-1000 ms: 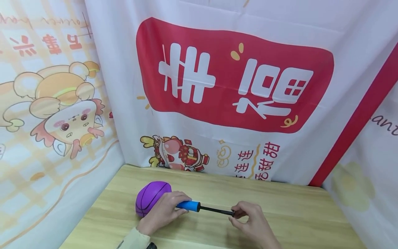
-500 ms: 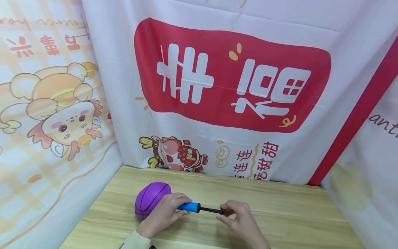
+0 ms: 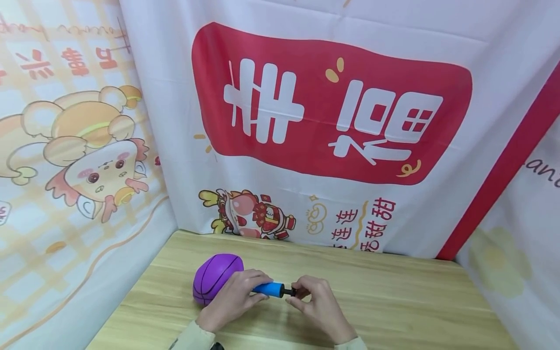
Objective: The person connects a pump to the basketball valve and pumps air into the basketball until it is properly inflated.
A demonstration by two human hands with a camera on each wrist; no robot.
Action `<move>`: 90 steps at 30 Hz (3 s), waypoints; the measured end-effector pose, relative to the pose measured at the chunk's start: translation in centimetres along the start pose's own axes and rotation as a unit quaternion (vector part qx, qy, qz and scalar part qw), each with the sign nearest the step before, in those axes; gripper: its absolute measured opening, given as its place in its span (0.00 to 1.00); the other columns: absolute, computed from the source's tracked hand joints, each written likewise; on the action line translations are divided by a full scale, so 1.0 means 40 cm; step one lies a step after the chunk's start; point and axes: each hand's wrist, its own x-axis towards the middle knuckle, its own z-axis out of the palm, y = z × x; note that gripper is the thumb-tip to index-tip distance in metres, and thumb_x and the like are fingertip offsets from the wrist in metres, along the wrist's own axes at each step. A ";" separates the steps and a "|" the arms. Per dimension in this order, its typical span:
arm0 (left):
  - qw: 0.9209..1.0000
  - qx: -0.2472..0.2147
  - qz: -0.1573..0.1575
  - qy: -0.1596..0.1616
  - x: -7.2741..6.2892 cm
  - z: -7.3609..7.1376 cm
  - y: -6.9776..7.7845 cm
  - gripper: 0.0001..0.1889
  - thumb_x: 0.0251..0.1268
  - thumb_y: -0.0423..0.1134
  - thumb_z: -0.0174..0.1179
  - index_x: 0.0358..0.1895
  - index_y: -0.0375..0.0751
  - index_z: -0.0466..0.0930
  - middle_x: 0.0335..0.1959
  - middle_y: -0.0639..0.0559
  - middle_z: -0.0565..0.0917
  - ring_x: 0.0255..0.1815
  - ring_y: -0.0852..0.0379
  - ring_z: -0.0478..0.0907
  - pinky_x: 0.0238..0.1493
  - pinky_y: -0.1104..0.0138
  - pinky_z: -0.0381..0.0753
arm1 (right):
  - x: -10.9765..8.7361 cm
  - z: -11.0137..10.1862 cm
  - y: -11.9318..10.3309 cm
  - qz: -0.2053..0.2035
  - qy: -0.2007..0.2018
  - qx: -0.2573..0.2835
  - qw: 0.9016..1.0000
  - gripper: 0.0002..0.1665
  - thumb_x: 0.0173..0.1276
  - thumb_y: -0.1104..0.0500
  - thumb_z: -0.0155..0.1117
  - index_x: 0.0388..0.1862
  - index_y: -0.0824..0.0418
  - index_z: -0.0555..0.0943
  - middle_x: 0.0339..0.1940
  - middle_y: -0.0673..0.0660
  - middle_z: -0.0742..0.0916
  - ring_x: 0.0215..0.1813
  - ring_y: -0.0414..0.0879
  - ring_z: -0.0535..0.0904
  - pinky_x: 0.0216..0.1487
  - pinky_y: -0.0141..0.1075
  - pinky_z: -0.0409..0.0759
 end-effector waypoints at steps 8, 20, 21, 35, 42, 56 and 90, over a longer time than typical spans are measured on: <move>1.000 -0.006 0.006 -0.008 0.007 -0.014 -0.009 0.18 0.61 0.42 0.76 0.54 0.51 0.88 0.50 0.58 0.91 0.51 0.62 0.87 0.57 0.67 0.89 | -0.010 -0.042 -0.004 -0.047 -0.008 -0.019 0.999 0.18 0.53 0.69 0.82 0.35 0.53 0.84 0.33 0.45 0.90 0.32 0.29 0.84 0.32 0.32 0.90; 0.999 -0.022 -0.012 -0.023 0.003 -0.003 -0.010 0.18 0.62 0.42 0.75 0.56 0.52 0.87 0.51 0.59 0.91 0.52 0.63 0.87 0.58 0.67 0.89 | -0.096 -0.153 0.025 -0.066 0.031 -0.013 0.997 0.22 0.50 0.73 0.82 0.37 0.51 0.85 0.30 0.51 0.90 0.31 0.31 0.85 0.31 0.28 0.88; 0.999 -0.021 -0.011 -0.021 0.002 -0.002 -0.011 0.18 0.62 0.41 0.75 0.55 0.53 0.87 0.51 0.60 0.91 0.52 0.63 0.87 0.58 0.67 0.89 | -0.100 -0.159 0.027 -0.069 0.032 -0.009 0.997 0.22 0.51 0.73 0.82 0.37 0.51 0.85 0.30 0.52 0.90 0.31 0.31 0.85 0.31 0.27 0.88; 1.000 -0.019 0.000 -0.020 0.005 0.008 0.000 0.18 0.62 0.42 0.75 0.55 0.50 0.88 0.50 0.57 0.91 0.51 0.63 0.88 0.56 0.70 0.89 | -0.075 -0.116 0.007 -0.024 0.003 0.007 1.000 0.17 0.54 0.70 0.82 0.37 0.53 0.87 0.30 0.54 0.91 0.32 0.31 0.85 0.31 0.32 0.89; 1.000 -0.012 0.010 -0.010 0.008 0.005 0.003 0.17 0.62 0.43 0.75 0.54 0.50 0.88 0.50 0.58 0.91 0.51 0.63 0.87 0.56 0.69 0.89 | -0.029 -0.047 0.000 -0.016 0.004 -0.005 1.000 0.15 0.54 0.68 0.82 0.37 0.55 0.87 0.33 0.48 0.92 0.32 0.30 0.84 0.33 0.34 0.90; 1.000 -0.010 0.027 -0.012 -0.001 -0.004 0.005 0.18 0.61 0.42 0.76 0.54 0.52 0.88 0.49 0.59 0.91 0.48 0.65 0.87 0.54 0.71 0.89 | -0.016 -0.029 -0.014 -0.002 -0.027 0.000 1.000 0.14 0.56 0.67 0.82 0.36 0.53 0.86 0.34 0.47 0.91 0.33 0.29 0.84 0.33 0.34 0.91; 1.000 -0.020 0.016 -0.007 -0.002 0.009 0.002 0.17 0.62 0.41 0.75 0.54 0.51 0.88 0.49 0.59 0.91 0.49 0.65 0.87 0.54 0.72 0.89 | -0.085 -0.120 0.001 -0.009 0.000 -0.002 1.000 0.16 0.56 0.68 0.81 0.38 0.51 0.86 0.30 0.50 0.91 0.32 0.30 0.85 0.31 0.32 0.89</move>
